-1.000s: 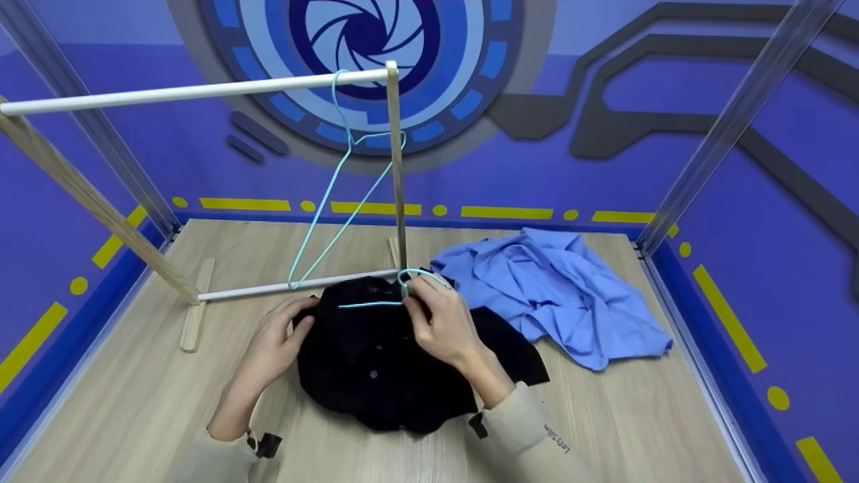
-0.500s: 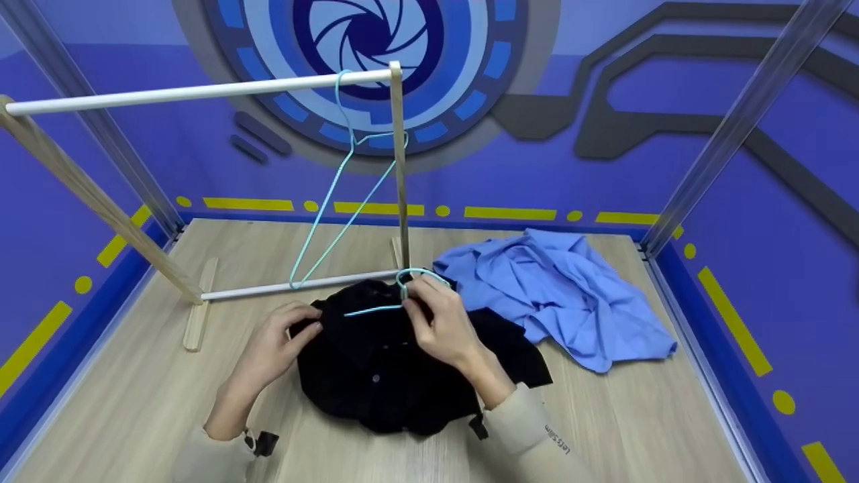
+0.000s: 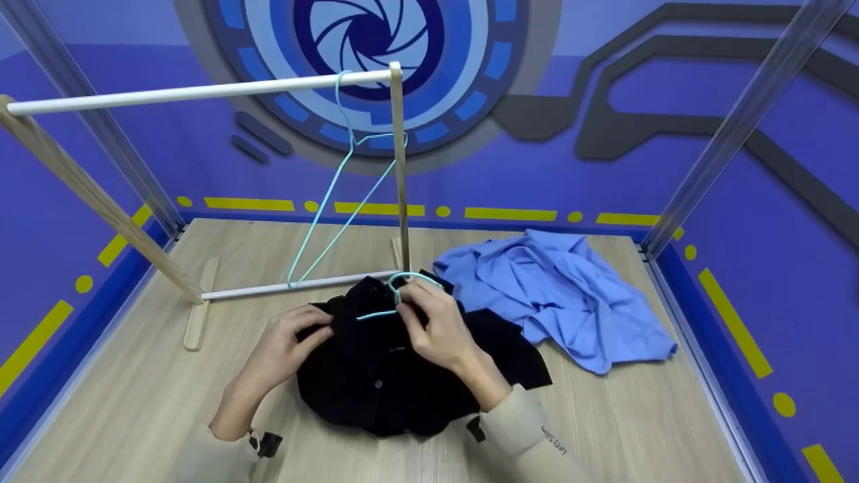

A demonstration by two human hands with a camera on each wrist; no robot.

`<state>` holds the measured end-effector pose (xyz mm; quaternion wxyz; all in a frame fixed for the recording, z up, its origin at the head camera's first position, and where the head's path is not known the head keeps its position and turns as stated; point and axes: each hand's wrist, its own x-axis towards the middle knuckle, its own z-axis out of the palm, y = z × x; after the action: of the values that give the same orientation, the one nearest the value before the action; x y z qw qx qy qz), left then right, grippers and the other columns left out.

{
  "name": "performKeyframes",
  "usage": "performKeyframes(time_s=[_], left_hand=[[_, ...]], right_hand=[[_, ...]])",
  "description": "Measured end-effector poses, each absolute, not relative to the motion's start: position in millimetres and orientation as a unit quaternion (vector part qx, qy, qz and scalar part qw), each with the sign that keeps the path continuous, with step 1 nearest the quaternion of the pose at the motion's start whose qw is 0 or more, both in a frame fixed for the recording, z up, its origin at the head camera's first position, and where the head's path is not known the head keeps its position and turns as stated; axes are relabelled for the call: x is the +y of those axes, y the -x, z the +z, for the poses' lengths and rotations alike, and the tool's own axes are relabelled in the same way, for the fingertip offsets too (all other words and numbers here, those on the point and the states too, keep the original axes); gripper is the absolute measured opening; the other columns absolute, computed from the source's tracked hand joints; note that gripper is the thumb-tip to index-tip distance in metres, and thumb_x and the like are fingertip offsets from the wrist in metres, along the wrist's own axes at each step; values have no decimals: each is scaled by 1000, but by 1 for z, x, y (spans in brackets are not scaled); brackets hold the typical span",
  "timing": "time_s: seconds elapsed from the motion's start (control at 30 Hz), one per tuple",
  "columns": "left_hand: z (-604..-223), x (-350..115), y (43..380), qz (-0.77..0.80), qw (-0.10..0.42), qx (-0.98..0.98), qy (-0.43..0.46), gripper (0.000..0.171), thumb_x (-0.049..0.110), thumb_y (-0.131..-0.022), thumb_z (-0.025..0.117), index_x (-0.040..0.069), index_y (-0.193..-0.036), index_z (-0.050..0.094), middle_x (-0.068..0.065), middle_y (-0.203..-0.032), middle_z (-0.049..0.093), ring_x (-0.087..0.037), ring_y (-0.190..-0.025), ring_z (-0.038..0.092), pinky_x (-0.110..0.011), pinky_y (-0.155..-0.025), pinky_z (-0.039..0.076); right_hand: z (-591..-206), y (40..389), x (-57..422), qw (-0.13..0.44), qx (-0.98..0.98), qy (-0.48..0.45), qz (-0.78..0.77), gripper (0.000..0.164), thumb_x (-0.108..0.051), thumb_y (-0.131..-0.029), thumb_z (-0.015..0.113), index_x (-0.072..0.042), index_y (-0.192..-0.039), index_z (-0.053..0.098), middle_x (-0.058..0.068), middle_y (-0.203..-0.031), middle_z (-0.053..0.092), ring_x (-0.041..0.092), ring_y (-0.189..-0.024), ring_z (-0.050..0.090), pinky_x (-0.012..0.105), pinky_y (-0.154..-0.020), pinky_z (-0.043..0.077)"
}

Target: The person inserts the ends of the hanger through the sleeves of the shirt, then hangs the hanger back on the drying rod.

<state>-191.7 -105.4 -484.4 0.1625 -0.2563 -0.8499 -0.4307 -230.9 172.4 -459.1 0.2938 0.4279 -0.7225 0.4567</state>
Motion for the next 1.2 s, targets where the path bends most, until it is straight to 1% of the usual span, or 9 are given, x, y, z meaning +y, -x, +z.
performKeyframes(time_s=[0.2,0.33,0.5,0.67,0.77,0.9,1.03,1.13,1.2], left_hand=[[-485,-100,192,-440,161,-838,279,13,8,-96,73,2,-107,77,-3,-101,71,-18,-96,68,-35,-85,56],[-486,-97,193,-448,168,-824,303,11,9,-97,72,3,-106,77,-2,-100,71,-16,-93,67,-33,-82,56],[-488,-95,195,-459,174,-807,328,8,6,-98,71,6,-104,76,-1,-100,70,-15,-92,67,-32,-80,55],[-488,-93,194,-457,176,-811,320,6,5,-98,69,7,-101,73,0,-99,69,-14,-91,65,-35,-80,54],[-488,-92,193,-453,177,-816,311,5,4,-97,70,8,-100,72,0,-98,68,-14,-90,64,-36,-80,54],[-488,-93,192,-451,179,-818,308,9,0,-94,71,7,-100,70,0,-98,67,-15,-88,64,-36,-79,54],[-490,-94,192,-451,177,-822,301,10,-1,-94,70,6,-101,70,-1,-99,67,-15,-88,64,-36,-79,54],[-491,-96,191,-454,172,-823,295,7,0,-96,69,5,-102,69,-3,-99,67,-15,-88,63,-35,-79,54],[-491,-98,190,-457,172,-823,291,7,0,-97,69,4,-103,69,-4,-99,66,-15,-88,62,-34,-78,54]], right_hand=[[-446,221,166,299,-718,-434,455,21,20,-80,66,2,-91,64,9,-82,57,22,-73,54,25,-71,43],[-457,227,168,293,-717,-436,458,21,18,-80,67,1,-92,65,8,-84,58,22,-75,56,25,-73,44],[-468,233,172,287,-718,-436,461,23,17,-81,68,-1,-94,66,7,-87,60,22,-79,57,25,-76,46],[-468,233,173,278,-726,-425,464,22,15,-83,68,-3,-96,66,6,-88,61,20,-78,57,24,-75,46],[-459,227,170,275,-730,-417,466,20,16,-83,69,0,-95,66,8,-86,61,21,-76,57,24,-72,45],[-445,217,168,268,-735,-408,470,19,19,-81,70,5,-92,65,12,-85,62,25,-74,58,26,-72,46],[-437,213,170,256,-741,-406,470,19,18,-81,72,5,-93,66,15,-89,65,27,-77,61,30,-73,48],[-438,213,173,247,-746,-406,467,19,17,-81,72,5,-95,67,14,-90,66,25,-78,61,33,-71,49],[-440,214,175,241,-749,-403,467,19,17,-82,72,5,-96,68,14,-90,66,24,-78,61,31,-72,49]])
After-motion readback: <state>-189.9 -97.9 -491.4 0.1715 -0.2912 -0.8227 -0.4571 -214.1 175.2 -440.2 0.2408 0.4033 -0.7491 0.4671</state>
